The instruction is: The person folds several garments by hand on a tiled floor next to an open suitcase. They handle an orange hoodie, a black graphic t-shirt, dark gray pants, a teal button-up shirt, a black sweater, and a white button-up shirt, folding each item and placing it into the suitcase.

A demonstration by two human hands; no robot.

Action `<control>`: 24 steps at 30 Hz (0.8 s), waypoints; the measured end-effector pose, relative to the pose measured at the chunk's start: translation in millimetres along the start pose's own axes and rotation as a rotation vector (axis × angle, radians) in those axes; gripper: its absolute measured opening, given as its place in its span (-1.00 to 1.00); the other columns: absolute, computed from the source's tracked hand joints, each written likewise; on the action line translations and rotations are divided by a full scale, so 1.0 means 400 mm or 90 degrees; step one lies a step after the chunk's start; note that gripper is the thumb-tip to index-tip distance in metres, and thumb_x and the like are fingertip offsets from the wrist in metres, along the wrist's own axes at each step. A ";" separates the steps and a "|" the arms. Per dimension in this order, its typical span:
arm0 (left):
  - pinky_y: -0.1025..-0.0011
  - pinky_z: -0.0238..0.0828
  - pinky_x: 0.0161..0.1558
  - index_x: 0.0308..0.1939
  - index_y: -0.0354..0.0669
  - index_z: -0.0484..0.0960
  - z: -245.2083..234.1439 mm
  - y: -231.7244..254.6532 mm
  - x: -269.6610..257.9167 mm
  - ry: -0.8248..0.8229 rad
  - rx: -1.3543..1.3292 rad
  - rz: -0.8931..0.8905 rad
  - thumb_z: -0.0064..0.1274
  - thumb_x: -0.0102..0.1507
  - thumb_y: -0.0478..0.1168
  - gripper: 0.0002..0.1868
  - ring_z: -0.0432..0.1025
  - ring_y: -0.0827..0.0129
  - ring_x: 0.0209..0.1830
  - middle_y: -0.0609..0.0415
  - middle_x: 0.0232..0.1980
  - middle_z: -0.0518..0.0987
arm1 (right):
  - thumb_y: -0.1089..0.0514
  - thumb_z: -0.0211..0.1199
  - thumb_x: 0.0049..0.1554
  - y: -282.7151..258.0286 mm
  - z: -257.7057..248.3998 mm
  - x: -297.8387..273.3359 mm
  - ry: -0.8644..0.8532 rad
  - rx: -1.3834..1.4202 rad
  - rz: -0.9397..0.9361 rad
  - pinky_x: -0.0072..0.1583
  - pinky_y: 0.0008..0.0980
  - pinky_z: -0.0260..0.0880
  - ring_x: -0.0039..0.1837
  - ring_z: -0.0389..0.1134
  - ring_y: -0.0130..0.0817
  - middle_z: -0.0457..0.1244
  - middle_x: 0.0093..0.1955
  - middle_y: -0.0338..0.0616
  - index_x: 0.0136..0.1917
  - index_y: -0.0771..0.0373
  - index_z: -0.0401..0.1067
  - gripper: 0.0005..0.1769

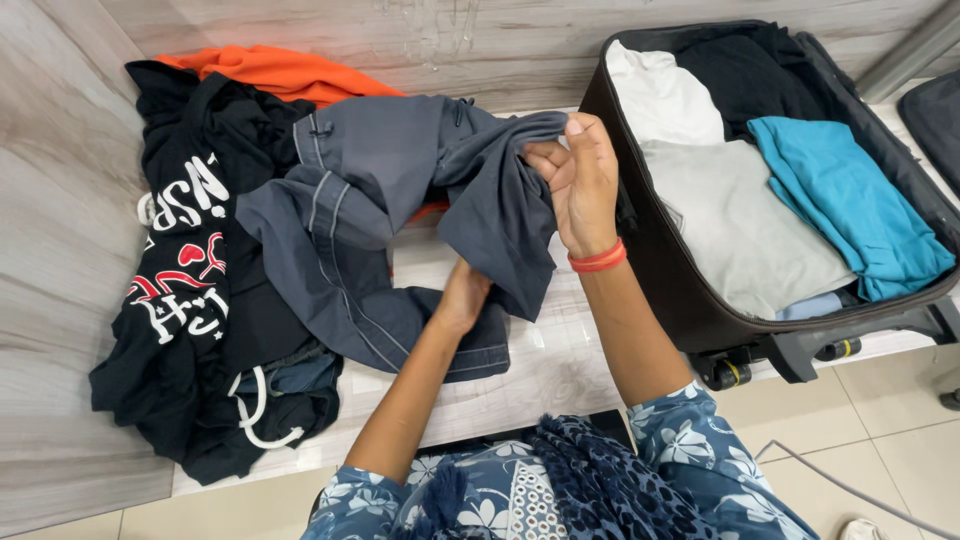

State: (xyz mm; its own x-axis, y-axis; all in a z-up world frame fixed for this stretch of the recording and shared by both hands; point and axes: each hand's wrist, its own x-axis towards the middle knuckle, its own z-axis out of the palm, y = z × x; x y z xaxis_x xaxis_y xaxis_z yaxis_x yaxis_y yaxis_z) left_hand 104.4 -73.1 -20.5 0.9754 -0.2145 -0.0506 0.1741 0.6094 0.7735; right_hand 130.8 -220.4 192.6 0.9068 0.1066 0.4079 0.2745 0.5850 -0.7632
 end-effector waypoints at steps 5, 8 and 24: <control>0.16 0.07 0.47 0.58 -0.31 0.09 0.039 0.046 0.002 -0.145 -0.031 0.102 0.07 0.38 0.12 -0.13 0.17 0.14 0.47 -0.12 0.53 0.27 | 0.22 0.27 0.22 -0.025 0.028 -0.077 -0.110 -0.445 -0.035 0.33 -0.32 0.31 0.34 0.28 -0.28 0.29 0.22 -0.11 0.24 0.29 0.34 -0.67; 0.20 0.13 0.43 0.51 -0.17 0.13 0.039 0.125 0.014 -0.133 -0.142 0.124 0.10 0.30 0.05 -0.20 0.22 0.24 0.45 0.06 0.49 0.29 | 0.16 0.42 0.14 -0.038 0.037 -0.144 -0.004 -0.801 -0.230 0.17 -0.30 0.35 0.15 0.30 -0.18 0.28 0.11 -0.02 0.14 0.34 0.43 -0.64; 0.30 0.52 0.24 0.24 -0.34 0.43 0.027 0.181 0.018 0.109 -0.004 0.227 0.26 0.09 -0.58 -0.36 0.50 0.26 0.19 -0.04 0.19 0.54 | 0.16 0.35 0.22 -0.024 0.022 -0.168 0.005 -0.770 -0.251 -0.12 -0.43 0.30 -0.16 0.36 -0.35 0.37 -0.16 -0.13 -0.07 0.29 0.56 -0.87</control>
State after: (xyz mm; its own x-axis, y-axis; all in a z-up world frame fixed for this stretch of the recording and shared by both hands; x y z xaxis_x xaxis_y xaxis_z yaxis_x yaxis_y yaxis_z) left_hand 122.6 -38.8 41.9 0.9833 0.1408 0.1154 -0.1788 0.6279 0.7575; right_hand 64.4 -226.2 176.9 0.6979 0.0868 0.7109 0.6373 -0.5282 -0.5612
